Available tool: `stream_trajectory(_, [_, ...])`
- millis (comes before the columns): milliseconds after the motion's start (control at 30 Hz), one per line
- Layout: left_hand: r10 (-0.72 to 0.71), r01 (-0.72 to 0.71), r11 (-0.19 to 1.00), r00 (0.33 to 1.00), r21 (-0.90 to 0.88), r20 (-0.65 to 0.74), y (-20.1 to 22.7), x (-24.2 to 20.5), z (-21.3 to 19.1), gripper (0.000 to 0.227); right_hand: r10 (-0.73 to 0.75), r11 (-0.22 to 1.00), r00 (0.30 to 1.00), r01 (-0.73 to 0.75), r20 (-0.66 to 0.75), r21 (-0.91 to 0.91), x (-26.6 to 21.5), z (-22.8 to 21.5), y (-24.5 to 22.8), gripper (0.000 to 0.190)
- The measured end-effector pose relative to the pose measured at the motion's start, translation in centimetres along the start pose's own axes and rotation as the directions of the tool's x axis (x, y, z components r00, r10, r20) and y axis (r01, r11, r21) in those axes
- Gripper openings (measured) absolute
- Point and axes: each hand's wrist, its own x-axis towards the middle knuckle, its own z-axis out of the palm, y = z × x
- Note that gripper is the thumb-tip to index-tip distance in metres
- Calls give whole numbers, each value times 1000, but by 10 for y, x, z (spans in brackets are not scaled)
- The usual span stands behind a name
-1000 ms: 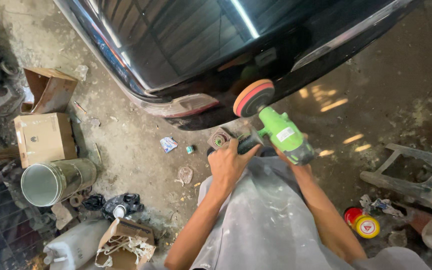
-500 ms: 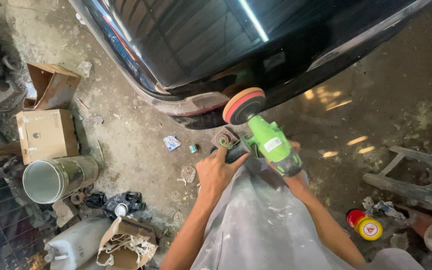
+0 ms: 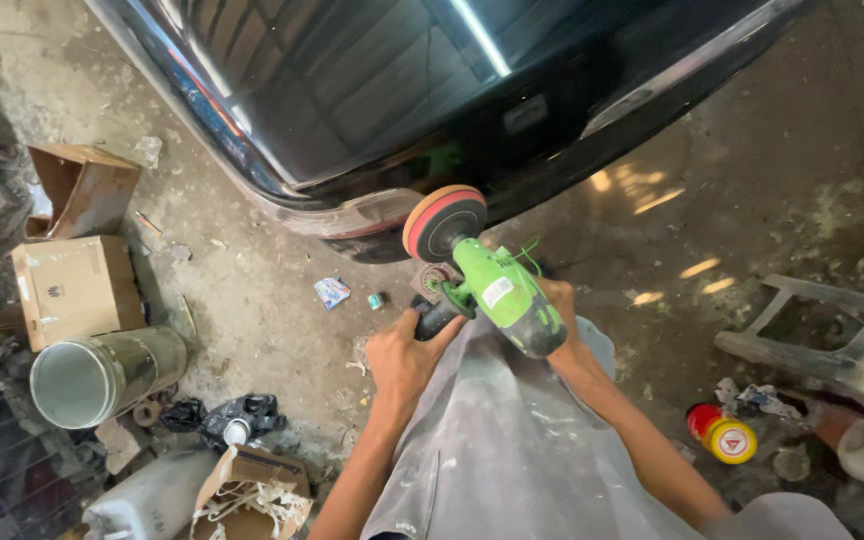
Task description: The person applies a liquid compound to the trunk of a black car by hand and then uses a power polisher to buff the surface.
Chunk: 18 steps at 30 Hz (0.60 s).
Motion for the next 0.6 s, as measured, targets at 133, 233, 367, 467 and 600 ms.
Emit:
stream_trajectory(133, [18, -21, 998, 999, 58, 43, 20, 11, 26, 63, 6, 992, 1000, -7, -11, -128, -5, -27, 29, 18])
stream_trajectory(233, [36, -36, 999, 999, 19, 41, 35, 18, 39, 64, 33, 981, 999, -38, -30, -192, -2, -41, 37, 17])
stream_trajectory(367, [13, -12, 1000, 999, -19, 34, 35, 16, 31, 63, 35, 979, 999, -38, -16, -199, 5, -48, 25, 17])
stream_trajectory(467, [4, -2, 998, 1000, -69, 23, 18, 16, 12, 55, 2, 989, 1000, -1, 2, -150, 15, -39, -5, 17])
stream_trajectory(600, [-76, 80, 991, 996, -104, 43, -9, 10, -20, 46, -1, 997, 1000, 2, 13, -78, 27, -21, -51, 19])
